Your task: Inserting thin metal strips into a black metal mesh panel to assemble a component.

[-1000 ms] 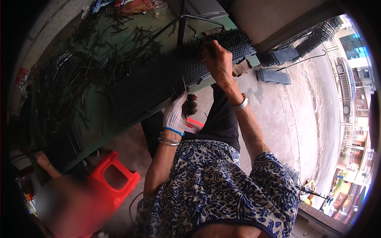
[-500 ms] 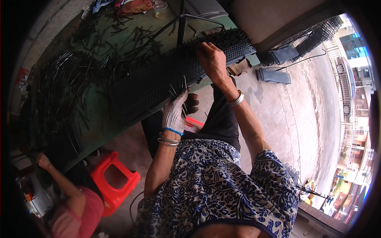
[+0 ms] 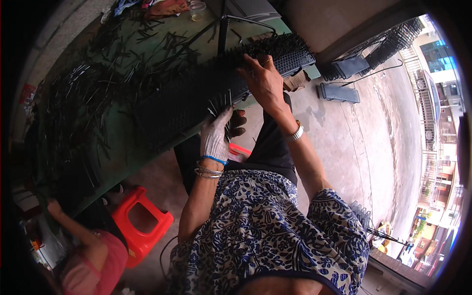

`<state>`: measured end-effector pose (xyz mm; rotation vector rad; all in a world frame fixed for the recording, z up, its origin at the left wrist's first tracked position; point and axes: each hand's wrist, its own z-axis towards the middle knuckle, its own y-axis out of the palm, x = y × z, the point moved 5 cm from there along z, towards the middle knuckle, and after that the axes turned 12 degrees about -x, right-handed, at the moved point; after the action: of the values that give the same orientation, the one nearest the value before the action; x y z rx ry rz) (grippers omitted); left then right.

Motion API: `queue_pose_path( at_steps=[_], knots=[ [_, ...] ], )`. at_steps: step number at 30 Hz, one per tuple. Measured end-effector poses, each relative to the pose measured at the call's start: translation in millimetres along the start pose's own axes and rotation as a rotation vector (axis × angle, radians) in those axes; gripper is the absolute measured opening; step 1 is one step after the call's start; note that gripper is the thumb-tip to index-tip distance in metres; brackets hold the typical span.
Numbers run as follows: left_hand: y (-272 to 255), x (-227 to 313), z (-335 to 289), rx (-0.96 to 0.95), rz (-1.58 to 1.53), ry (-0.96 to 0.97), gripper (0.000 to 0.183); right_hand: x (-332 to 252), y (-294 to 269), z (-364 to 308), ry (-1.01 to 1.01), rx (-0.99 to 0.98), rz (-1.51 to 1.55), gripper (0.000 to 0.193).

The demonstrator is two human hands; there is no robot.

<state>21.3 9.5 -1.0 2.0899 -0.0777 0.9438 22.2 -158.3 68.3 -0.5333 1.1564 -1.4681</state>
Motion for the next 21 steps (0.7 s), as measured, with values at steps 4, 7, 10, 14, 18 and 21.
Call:
queue_pose_path(
  at_steps=[4, 7, 10, 14, 18, 21],
  knots=[
    [-1, 0, -2, 0.014, 0.007, 0.022, 0.021, -11, 2, -13, -0.053, -0.462, 0.556, 0.028],
    [1, -2, -1, 0.011, 0.028, 0.026, 0.023, -15, 7, -20, -0.078, -0.638, 0.839, 0.023],
    [2, -3, -1, 0.009, 0.06, 0.018, 0.023, -13, 3, -22, 0.05, -0.831, 0.954, 0.019],
    [2, -3, -1, 0.021, 0.085, 0.028, 0.024, -13, 4, -26, 0.102, -0.866, 1.06, 0.016],
    [5, -2, -1, 0.024, 0.143, 0.045, 0.025, -8, 4, -27, 0.084, -0.838, 1.058, 0.014],
    [-4, -5, 6, -0.033, 0.106, 0.041, 0.026, 0, -10, -25, 0.152, -0.637, 1.029, 0.012]
  ],
)
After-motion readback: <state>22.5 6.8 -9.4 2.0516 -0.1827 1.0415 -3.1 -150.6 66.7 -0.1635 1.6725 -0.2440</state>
